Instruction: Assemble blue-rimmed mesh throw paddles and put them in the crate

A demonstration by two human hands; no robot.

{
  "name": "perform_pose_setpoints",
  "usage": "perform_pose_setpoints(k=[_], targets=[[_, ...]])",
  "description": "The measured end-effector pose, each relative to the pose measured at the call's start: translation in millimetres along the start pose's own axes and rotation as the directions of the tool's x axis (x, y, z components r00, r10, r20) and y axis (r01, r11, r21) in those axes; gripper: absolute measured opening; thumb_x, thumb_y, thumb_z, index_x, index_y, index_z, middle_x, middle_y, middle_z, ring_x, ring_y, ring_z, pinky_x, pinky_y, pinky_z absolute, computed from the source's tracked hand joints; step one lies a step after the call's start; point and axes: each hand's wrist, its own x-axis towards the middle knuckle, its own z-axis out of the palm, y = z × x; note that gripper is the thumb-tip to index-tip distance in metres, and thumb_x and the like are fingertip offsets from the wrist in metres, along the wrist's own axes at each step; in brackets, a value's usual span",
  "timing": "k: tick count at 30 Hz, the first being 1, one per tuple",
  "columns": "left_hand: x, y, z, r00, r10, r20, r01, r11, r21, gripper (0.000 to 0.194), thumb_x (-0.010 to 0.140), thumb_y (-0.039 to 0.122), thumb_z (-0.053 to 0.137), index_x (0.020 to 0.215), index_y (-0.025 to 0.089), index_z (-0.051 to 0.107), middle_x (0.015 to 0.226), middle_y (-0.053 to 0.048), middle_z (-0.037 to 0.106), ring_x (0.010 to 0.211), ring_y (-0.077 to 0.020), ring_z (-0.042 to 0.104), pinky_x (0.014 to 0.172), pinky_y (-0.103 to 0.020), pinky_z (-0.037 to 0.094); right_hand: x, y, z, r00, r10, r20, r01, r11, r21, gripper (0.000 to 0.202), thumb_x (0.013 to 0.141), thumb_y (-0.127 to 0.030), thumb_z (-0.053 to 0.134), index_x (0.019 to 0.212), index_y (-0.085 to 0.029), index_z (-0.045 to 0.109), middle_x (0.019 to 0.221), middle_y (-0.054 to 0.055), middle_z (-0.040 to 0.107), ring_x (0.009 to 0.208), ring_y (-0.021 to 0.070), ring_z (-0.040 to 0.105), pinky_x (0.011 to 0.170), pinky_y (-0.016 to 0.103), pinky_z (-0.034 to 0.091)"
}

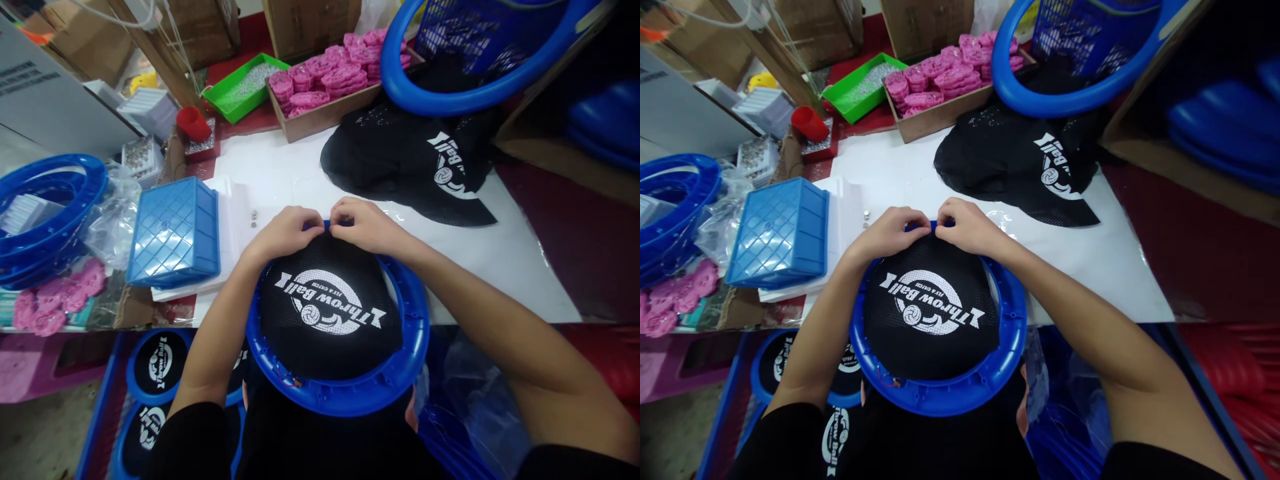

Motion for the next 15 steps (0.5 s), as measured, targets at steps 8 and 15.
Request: perform_pose_setpoints(k=[8, 15], targets=[[-1.0, 3.2, -1.3, 1.000, -0.017, 0.012, 0.017, 1.000, 0.008, 0.013, 0.091, 0.020, 0.061, 0.089, 0.018, 0.074, 0.088, -0.003, 0.076, 0.082, -0.0175, 0.066, 0.079, -0.031, 0.047, -2.1, 2.0, -19.0, 0.996, -0.016, 0.082, 0.015, 1.000, 0.011, 0.012, 0.084, -0.029, 0.064, 0.081, -0.020, 0.072, 0.098, 0.006, 0.069, 0.089, 0.0216, 0.064, 0.082, 0.034, 0.048], [-13.7, 10.1, -19.1, 0.980, -0.044, 0.192, 0.024, 0.994, 0.103, 0.023, 0.101, 0.031, 0.056, 0.109, 0.020, 0.074, 0.103, -0.006, 0.076, 0.093, -0.0207, 0.068, 0.086, -0.034, 0.048, -10.3, -1.3, -57.6, 0.924, -0.006, 0.382, 0.005, 1.000, 0.005, 0.026, 0.089, -0.046, 0.067, 0.085, -0.022, 0.077, 0.115, 0.006, 0.073, 0.094, 0.0232, 0.068, 0.086, 0.037, 0.051]])
